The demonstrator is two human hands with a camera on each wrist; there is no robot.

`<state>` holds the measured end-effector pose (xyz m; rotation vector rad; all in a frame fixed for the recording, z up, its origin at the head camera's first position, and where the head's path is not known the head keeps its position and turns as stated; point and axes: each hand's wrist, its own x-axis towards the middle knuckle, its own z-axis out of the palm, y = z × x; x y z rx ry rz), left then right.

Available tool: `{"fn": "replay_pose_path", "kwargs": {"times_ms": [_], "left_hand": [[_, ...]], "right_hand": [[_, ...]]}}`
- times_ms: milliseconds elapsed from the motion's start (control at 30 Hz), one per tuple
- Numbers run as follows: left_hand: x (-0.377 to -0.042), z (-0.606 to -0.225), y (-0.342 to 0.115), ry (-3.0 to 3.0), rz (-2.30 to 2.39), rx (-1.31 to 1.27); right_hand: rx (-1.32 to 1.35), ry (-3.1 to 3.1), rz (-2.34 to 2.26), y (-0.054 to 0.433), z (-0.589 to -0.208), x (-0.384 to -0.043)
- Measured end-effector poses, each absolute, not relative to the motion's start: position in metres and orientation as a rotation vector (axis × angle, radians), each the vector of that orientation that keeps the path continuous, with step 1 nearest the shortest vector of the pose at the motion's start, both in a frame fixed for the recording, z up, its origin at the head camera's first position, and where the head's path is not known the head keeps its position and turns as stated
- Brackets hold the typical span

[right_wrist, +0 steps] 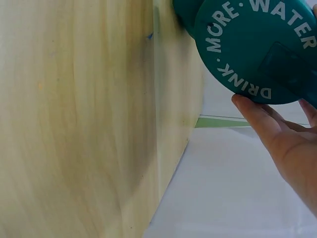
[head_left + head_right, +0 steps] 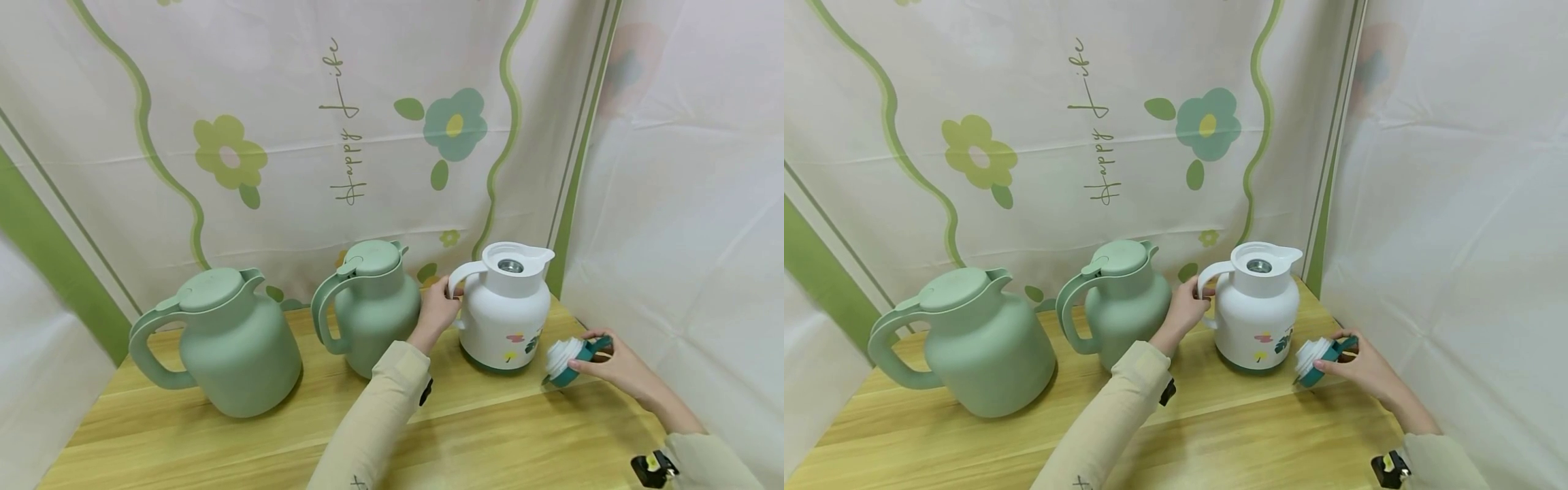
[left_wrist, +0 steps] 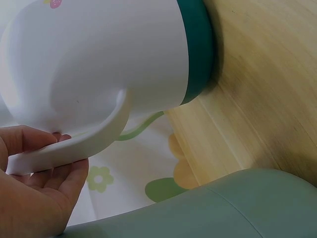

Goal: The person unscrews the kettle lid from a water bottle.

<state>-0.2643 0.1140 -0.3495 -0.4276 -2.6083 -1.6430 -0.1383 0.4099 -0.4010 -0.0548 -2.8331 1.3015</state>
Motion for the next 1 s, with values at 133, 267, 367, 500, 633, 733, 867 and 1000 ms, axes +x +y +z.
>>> {"fn": "replay_pose_path", "kwargs": {"times_ms": [133, 267, 367, 500, 633, 733, 867, 1000], "left_hand": [[-0.264, -0.349, 0.114, -2.607, -1.642, -0.423], [-0.264, -0.349, 0.114, -2.602, -1.64, -0.429], [-0.264, -0.349, 0.114, -2.596, -1.643, -0.434], [-0.264, -0.349, 0.115, -2.591, -1.646, -0.436], [-0.264, -0.349, 0.115, -2.595, -1.643, -0.435], [-0.264, -0.349, 0.115, -2.595, -1.644, -0.432], [-0.264, -0.35, 0.115, -2.594, -1.64, -0.426], [-0.264, -0.35, 0.115, -2.6, -1.631, -0.422]], "right_hand": [[-0.07, -2.84, 1.282, 0.411, -0.403, -0.138], [-0.113, -2.864, 1.263, 0.411, -0.403, -0.137], [-0.132, -2.866, 1.27, 0.412, -0.403, -0.136], [-0.133, -2.854, 1.271, 0.415, -0.405, -0.136], [-0.106, -2.84, 1.271, 0.418, -0.407, -0.135], [-0.094, -2.844, 1.251, 0.421, -0.409, -0.134], [-0.126, -2.869, 1.209, 0.425, -0.409, -0.132], [-0.133, -2.894, 1.168, 0.428, -0.41, -0.131]]}}
